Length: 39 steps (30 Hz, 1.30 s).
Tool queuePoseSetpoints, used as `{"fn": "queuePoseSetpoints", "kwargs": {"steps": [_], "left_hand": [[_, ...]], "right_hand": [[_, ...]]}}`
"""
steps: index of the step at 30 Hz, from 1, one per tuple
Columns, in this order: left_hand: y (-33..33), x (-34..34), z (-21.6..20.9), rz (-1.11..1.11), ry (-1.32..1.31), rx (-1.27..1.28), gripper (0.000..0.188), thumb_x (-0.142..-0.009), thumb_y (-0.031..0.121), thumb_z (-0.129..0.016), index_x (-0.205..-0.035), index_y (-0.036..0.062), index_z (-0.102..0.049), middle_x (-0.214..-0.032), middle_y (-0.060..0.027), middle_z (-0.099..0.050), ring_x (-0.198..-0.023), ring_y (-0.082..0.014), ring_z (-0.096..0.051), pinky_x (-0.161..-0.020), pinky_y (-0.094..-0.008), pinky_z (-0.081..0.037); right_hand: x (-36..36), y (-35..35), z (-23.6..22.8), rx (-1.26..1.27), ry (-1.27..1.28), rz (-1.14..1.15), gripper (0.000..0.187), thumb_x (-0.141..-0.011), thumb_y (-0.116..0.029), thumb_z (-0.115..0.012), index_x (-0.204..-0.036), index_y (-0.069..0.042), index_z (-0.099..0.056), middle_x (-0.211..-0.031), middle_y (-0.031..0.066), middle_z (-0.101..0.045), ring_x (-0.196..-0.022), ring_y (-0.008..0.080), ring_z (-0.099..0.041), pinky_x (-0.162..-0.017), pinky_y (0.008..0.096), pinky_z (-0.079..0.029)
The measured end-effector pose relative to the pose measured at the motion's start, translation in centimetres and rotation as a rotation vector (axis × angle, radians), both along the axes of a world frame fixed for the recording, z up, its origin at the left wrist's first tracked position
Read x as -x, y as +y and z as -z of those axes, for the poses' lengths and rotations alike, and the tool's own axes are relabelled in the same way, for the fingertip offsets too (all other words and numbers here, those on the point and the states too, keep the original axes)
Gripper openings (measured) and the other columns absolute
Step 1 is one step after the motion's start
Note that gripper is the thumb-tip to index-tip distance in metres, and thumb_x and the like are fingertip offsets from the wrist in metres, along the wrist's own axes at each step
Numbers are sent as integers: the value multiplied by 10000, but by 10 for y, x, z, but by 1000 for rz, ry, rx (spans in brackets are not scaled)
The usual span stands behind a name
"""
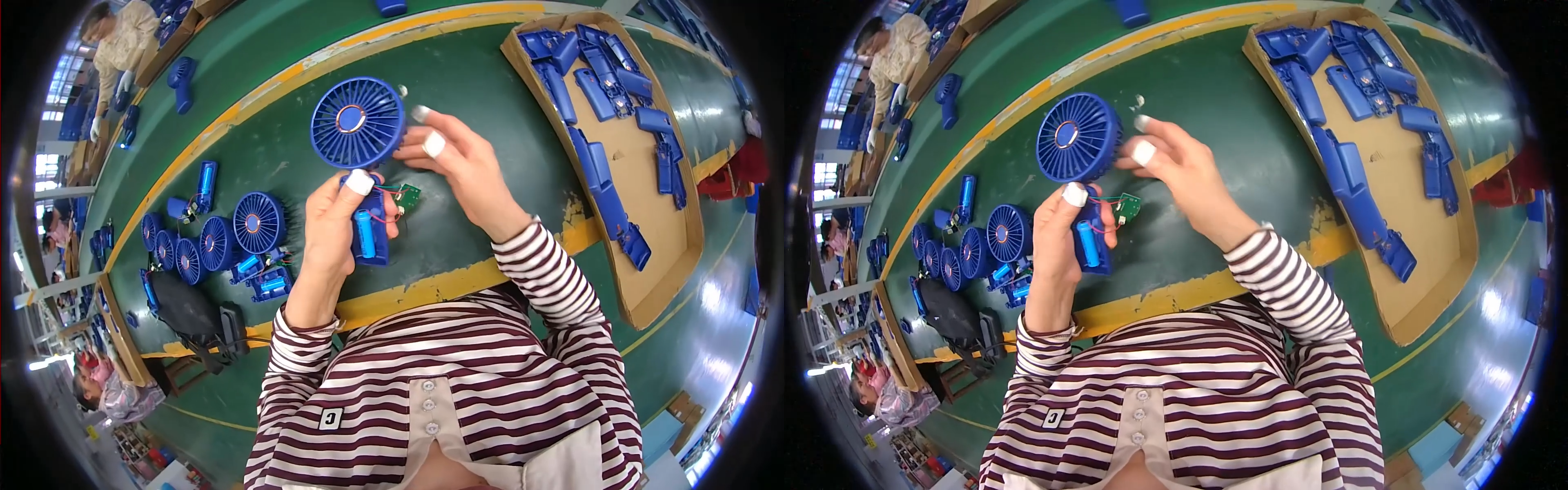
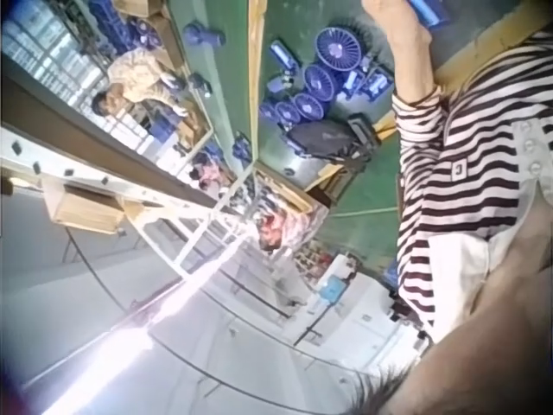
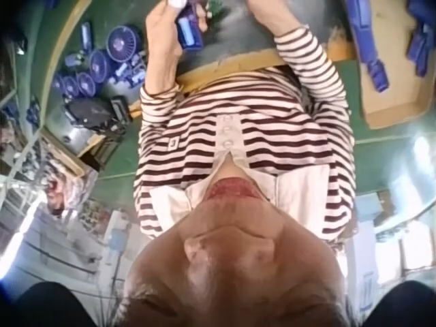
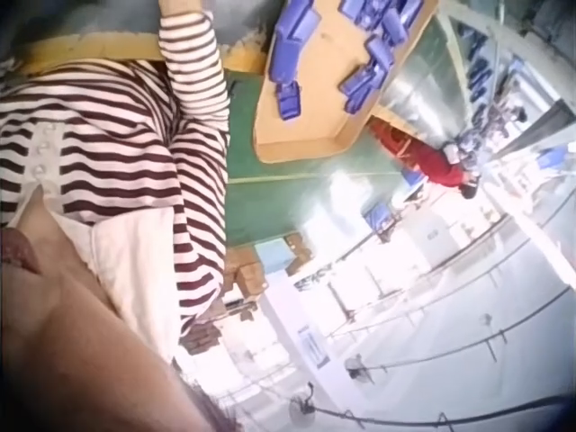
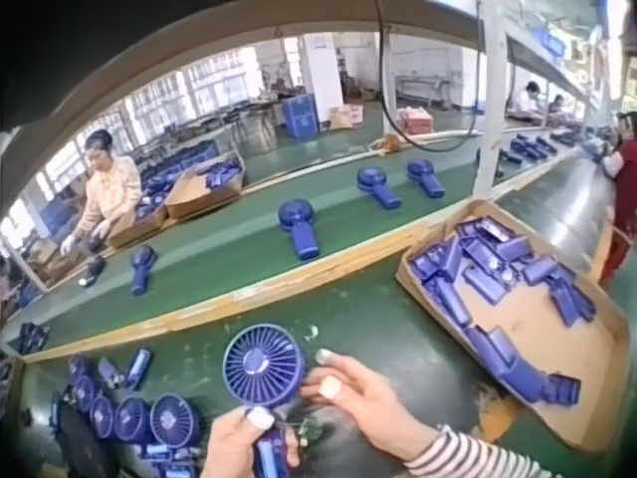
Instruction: The person assembles portable fans by fitting circuit boards and batteries into the handle casings by hand, pressing the outer covers in place, and placing the assembled fans onto the conveyor belt.
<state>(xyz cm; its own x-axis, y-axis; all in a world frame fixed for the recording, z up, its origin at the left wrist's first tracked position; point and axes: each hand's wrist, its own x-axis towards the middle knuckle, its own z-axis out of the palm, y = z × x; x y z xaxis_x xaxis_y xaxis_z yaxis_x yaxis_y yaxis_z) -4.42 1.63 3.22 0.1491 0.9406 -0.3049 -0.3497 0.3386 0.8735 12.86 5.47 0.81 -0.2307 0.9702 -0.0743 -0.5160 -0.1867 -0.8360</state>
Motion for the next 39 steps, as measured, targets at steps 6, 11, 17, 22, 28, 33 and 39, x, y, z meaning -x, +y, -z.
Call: {"fn": "queuePoseSetpoints", "kwargs": {"steps": [6,11,17,22,28,33,39], "left_hand": [[0,9,-10,3,-263,53,303,-870,291,-525,-924,-8,-527,-666,-132,-586,-489,-200,-566,-434,-283,-482],[-1,6,-9,-42,-226,55,295,-865,284,-531,-918,-7,-533,-666,-130,-587,-495,-203,-567,-437,-286,-481],[-3,2,17,-117,-111,37,166,-880,136,-483,-956,9,-559,-848,-59,-600,-708,-114,-588,-603,-236,-491],[-15,-15,19,-68,-70,97,139,-844,61,-498,-963,21,-557,-888,-45,-592,-759,-92,-576,-608,-218,-472],[-12,-13,9,8,-68,272,124,-814,51,-533,-913,-25,-536,-693,-121,-598,-549,-200,-618,-456,-285,-515],[-12,-8,15,200,-115,227,116,-814,48,-524,-864,-54,-545,-702,-138,-603,-554,-206,-619,-467,-277,-515],[-11,-7,13,220,-177,211,121,-809,57,-539,-847,-55,-561,-702,-137,-603,-553,-198,-615,-472,-275,-514]], "right_hand": [[0,-25,16,-776,-909,169,269,-632,28,-613,-892,24,-544,-895,138,-549,-796,283,-566,-693,315,-460],[13,-28,-1,-946,-895,301,262,-604,-24,-642,-857,-25,-574,-873,94,-548,-754,251,-554,-645,335,-430],[24,-27,-19,-1201,-921,325,246,-606,-88,-653,-842,-58,-591,-926,66,-566,-812,221,-558,-731,372,-430],[26,-17,-29,-1361,-972,177,206,-616,-75,-631,-812,-37,-584,-903,64,-568,-788,210,-555,-758,373,-433],[15,-8,-45,-1208,-1002,-226,241,-633,-29,-597,-874,-36,-585,-888,62,-568,-900,231,-524,-885,393,-359],[14,-3,-40,-1150,-1005,-293,168,-636,-58,-590,-803,-43,-594,-847,65,-567,-890,239,-521,-879,372,-358],[19,-4,-39,-1198,-967,-107,219,-581,-6,-620,-792,-27,-567,-854,64,-550,-853,241,-531,-854,397,-393]]}}
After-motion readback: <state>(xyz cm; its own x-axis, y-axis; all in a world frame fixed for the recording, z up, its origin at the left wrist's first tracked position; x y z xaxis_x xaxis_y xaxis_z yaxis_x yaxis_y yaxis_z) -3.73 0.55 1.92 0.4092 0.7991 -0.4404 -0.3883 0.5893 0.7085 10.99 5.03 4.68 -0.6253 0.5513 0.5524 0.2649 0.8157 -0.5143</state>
